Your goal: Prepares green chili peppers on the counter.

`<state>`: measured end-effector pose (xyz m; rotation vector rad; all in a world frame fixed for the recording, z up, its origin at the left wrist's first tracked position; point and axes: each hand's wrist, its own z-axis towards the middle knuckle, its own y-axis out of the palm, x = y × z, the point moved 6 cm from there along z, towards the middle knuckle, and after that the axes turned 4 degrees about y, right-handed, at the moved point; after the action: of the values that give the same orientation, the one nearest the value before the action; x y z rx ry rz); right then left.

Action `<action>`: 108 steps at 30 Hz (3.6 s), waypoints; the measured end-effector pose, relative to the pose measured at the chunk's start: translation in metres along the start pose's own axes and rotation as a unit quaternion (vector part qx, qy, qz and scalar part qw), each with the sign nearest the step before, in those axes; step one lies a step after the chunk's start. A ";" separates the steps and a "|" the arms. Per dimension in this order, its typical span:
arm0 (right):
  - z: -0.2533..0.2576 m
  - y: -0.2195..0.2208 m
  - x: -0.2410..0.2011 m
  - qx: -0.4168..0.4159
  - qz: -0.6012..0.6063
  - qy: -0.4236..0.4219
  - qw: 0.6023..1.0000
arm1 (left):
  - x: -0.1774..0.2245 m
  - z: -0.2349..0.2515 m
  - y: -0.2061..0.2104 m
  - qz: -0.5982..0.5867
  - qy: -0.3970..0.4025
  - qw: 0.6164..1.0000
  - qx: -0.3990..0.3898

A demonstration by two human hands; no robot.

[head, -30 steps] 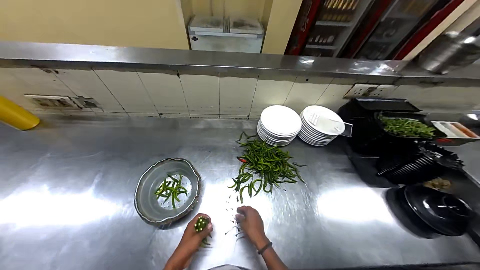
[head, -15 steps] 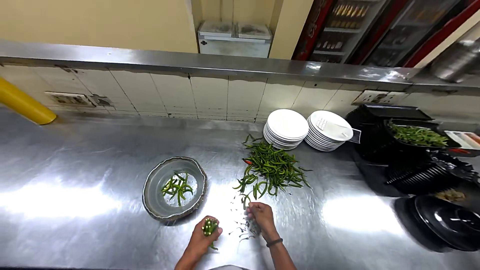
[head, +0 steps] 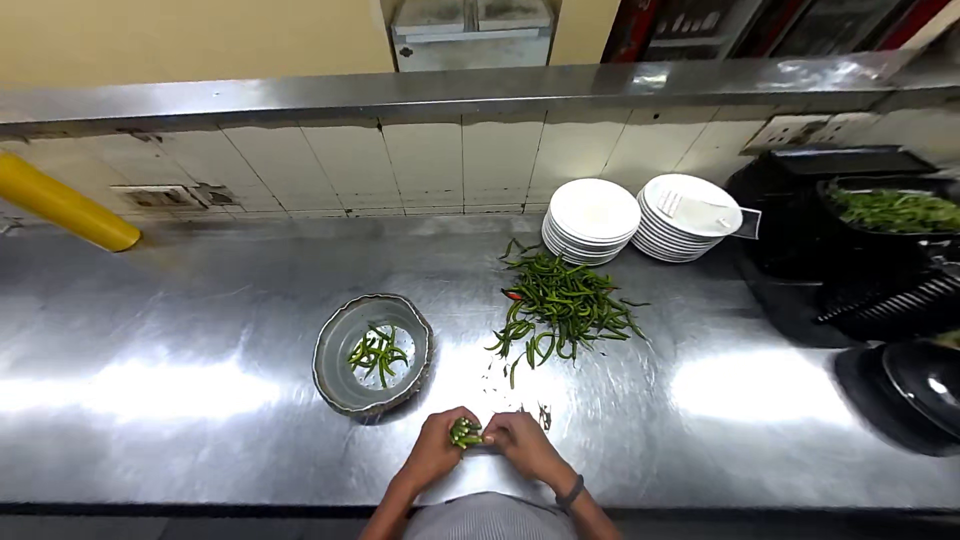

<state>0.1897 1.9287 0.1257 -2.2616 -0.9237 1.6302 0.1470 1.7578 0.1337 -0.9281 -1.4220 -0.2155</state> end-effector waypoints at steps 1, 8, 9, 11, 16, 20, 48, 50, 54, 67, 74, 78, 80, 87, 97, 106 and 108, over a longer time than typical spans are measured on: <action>0.000 0.000 -0.001 -0.026 -0.011 -0.044 0.999 | 0.001 -0.001 0.000 -0.003 0.012 1.000 -0.025; -0.017 -0.024 0.003 0.000 0.212 -0.135 0.968 | -0.018 -0.016 -0.042 -0.078 -0.003 0.996 0.049; -0.013 -0.027 0.016 0.052 0.181 -0.077 0.979 | -0.020 -0.020 -0.050 -0.136 -0.011 0.987 0.085; -0.005 -0.035 0.042 0.103 0.046 0.043 0.993 | -0.022 -0.026 -0.058 -0.251 -0.036 0.956 0.144; 0.020 -0.058 0.049 0.168 -0.071 0.176 0.967 | -0.020 -0.034 -0.038 -0.513 -0.063 0.833 0.196; 0.049 -0.054 0.040 0.185 -0.119 0.217 0.951 | -0.014 -0.029 -0.008 -0.638 -0.106 0.737 0.194; -0.005 -0.015 -0.037 0.145 -0.159 -0.022 0.976 | -0.017 -0.004 0.007 -0.300 -0.153 0.941 0.029; -0.006 -0.011 -0.036 0.155 -0.168 -0.002 0.974 | -0.019 -0.003 0.003 -0.256 -0.155 0.954 0.014; -0.010 -0.011 -0.031 0.190 -0.201 0.044 0.960 | -0.024 -0.002 0.001 -0.169 -0.156 0.973 0.003; -0.008 0.006 -0.024 0.034 -0.161 -0.025 0.986 | -0.012 -0.008 0.002 -0.017 -0.082 0.995 -0.048; -0.011 0.005 -0.013 -0.028 0.163 -0.195 0.967 | 0.001 -0.017 -0.012 -0.157 -0.007 0.979 -0.133; -0.009 0.008 0.002 -0.018 0.266 -0.141 0.954 | -0.008 -0.017 -0.026 -0.211 -0.053 0.974 -0.059; -0.001 0.003 0.022 0.041 0.182 -0.037 0.982 | -0.007 -0.019 -0.026 -0.338 -0.101 0.936 -0.005; 0.015 -0.063 0.057 0.239 -0.010 0.234 0.942 | -0.005 -0.026 -0.008 -0.542 -0.163 0.820 0.083; 0.038 -0.074 0.074 0.292 0.027 0.305 0.906 | -0.001 -0.026 -0.004 -0.526 -0.162 0.832 0.072; 0.004 -0.014 0.004 0.124 0.342 0.088 0.927 | -0.008 -0.006 0.005 -0.550 -0.182 0.787 0.214; 0.003 -0.004 -0.003 0.077 0.326 0.067 0.940 | -0.006 0.000 0.000 -0.541 -0.165 0.792 0.229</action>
<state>0.1854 1.9290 0.1291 -2.6806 0.0150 1.6528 0.1460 1.7553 0.1281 0.3696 -2.0899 -0.5395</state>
